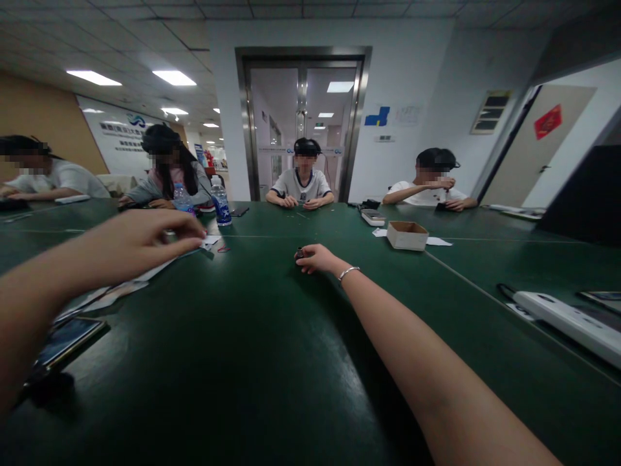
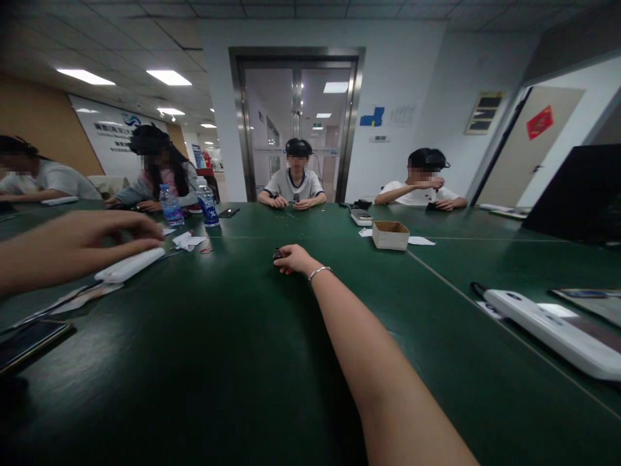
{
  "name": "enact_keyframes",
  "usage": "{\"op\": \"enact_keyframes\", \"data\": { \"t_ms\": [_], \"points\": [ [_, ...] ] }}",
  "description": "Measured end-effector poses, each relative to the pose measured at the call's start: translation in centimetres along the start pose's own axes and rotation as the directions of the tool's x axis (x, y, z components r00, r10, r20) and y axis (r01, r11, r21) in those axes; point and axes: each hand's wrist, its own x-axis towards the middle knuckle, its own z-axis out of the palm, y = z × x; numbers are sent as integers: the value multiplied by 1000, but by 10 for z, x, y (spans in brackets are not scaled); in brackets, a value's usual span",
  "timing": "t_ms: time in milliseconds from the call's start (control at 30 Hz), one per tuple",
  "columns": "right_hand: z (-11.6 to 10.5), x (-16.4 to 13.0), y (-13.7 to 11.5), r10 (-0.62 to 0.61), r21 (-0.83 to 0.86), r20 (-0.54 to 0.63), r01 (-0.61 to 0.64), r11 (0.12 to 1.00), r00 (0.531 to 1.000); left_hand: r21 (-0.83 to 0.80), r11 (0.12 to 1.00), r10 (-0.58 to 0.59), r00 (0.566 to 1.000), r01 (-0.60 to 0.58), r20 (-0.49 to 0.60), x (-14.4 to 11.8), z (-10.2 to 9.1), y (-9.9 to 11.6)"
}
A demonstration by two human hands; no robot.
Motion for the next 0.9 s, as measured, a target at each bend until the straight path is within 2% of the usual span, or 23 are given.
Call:
{"op": "enact_keyframes", "data": {
  "t_ms": [33,67,133,200,267,367,467,533,600,700,800,900],
  "points": [
    [2,1,2,3,10,-21,-2,1000,1000,17,983,180,982,-181,54,18,20,16],
    [4,2,5,-4,21,-57,5,1000,998,-12,955,297,952,-297,72,36,43,30],
    [6,3,12,-28,52,-138,35,998,990,-111,907,413,909,-405,57,72,93,50],
    [7,4,18,-44,90,-196,62,994,980,-131,881,465,883,-455,60,103,143,60],
    [6,6,24,-50,106,-215,75,992,975,-146,898,429,901,-416,69,125,183,65],
    [5,10,31,-71,51,-225,85,995,972,-204,911,363,932,-357,-9,136,224,68],
    [4,12,33,-74,-15,-208,73,997,975,-252,896,340,930,-365,-140,132,245,63],
    [3,11,32,-66,0,-182,67,998,981,-348,885,265,950,-308,-167,129,252,55],
    [1,8,29,-54,61,-142,63,996,988,-500,840,183,977,-213,-109,129,256,45],
    [-1,2,23,-16,189,-98,34,981,995,-723,685,140,990,-88,12,133,259,35],
    [-3,-3,20,31,323,-100,3,946,995,-835,549,140,989,-41,44,134,259,35],
    [-5,-4,21,60,442,-126,2,897,990,-883,468,113,991,16,78,132,257,39]
  ]
}}
